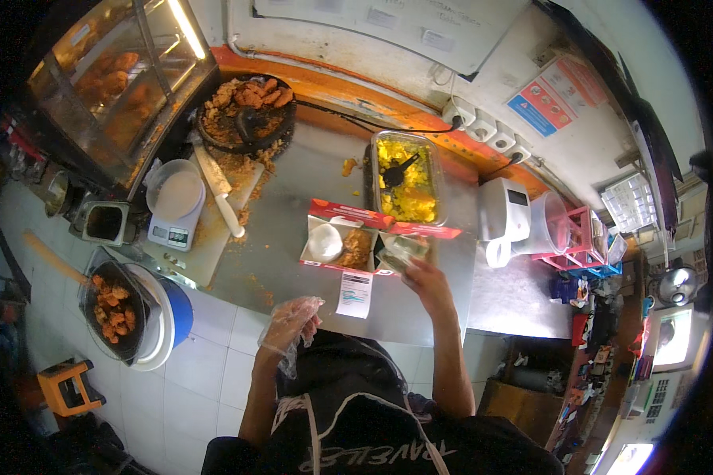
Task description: The person assembles a takeout meal by placing fried chicken pieces into a branded box, adding a side of yellow rice, and preparing a small sauce packet. They then close the box and move to a second station to prepare another sauce packet.
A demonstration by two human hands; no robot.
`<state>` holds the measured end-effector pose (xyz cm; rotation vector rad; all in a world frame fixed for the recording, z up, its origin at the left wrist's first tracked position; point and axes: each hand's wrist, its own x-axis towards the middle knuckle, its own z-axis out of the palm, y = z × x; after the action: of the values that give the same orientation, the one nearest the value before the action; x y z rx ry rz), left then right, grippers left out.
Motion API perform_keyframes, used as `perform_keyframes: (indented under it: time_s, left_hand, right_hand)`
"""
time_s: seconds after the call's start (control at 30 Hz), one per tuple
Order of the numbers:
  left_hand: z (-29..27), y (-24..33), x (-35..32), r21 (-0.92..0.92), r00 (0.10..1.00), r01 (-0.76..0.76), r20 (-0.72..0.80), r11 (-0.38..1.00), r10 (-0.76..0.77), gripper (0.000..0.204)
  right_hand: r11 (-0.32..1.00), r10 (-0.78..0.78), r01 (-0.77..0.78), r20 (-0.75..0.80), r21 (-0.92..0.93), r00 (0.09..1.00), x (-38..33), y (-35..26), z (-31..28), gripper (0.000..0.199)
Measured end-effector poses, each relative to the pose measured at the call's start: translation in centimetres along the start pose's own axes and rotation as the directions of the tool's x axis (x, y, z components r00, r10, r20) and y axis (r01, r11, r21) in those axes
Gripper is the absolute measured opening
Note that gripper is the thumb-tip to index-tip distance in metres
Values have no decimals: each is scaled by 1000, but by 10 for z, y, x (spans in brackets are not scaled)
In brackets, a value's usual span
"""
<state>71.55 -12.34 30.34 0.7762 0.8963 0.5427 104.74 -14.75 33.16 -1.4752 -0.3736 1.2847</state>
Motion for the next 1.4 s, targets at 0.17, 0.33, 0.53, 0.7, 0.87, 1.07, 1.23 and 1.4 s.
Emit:
perform_keyframes:
  time_s: [0.17,0.33,0.53,0.7,0.87,1.07,1.23,1.4]
  left_hand:
    - [-22,-4,36,141,980,-45,-186,989,71,25]
    - [-33,3,71,162,932,-144,-310,976,189,25]
    - [-12,24,66,201,935,-129,-301,971,186,31]
    - [27,64,40,205,901,-219,-334,954,279,30]
    - [68,124,34,28,874,-345,-356,938,332,30]
    - [89,190,79,148,876,-319,-331,936,351,40]
    - [92,206,147,129,921,-315,-196,940,335,45]
    - [95,216,223,160,961,-263,-39,952,272,46]
  right_hand:
    - [988,-154,149,130,48,979,69,32,80,26]
    - [750,-370,251,-74,-612,926,109,58,117,21]
    - [873,72,141,409,-467,910,22,-40,55,29]
    - [-190,-657,381,406,-905,635,159,-133,40,33]
    - [-852,-145,294,735,-434,663,280,-124,8,28]
    - [-869,-93,374,849,-324,520,313,-111,-10,31]
    - [-861,27,448,858,-240,512,312,-120,4,43]
    - [-866,122,481,874,-138,470,317,-130,4,51]
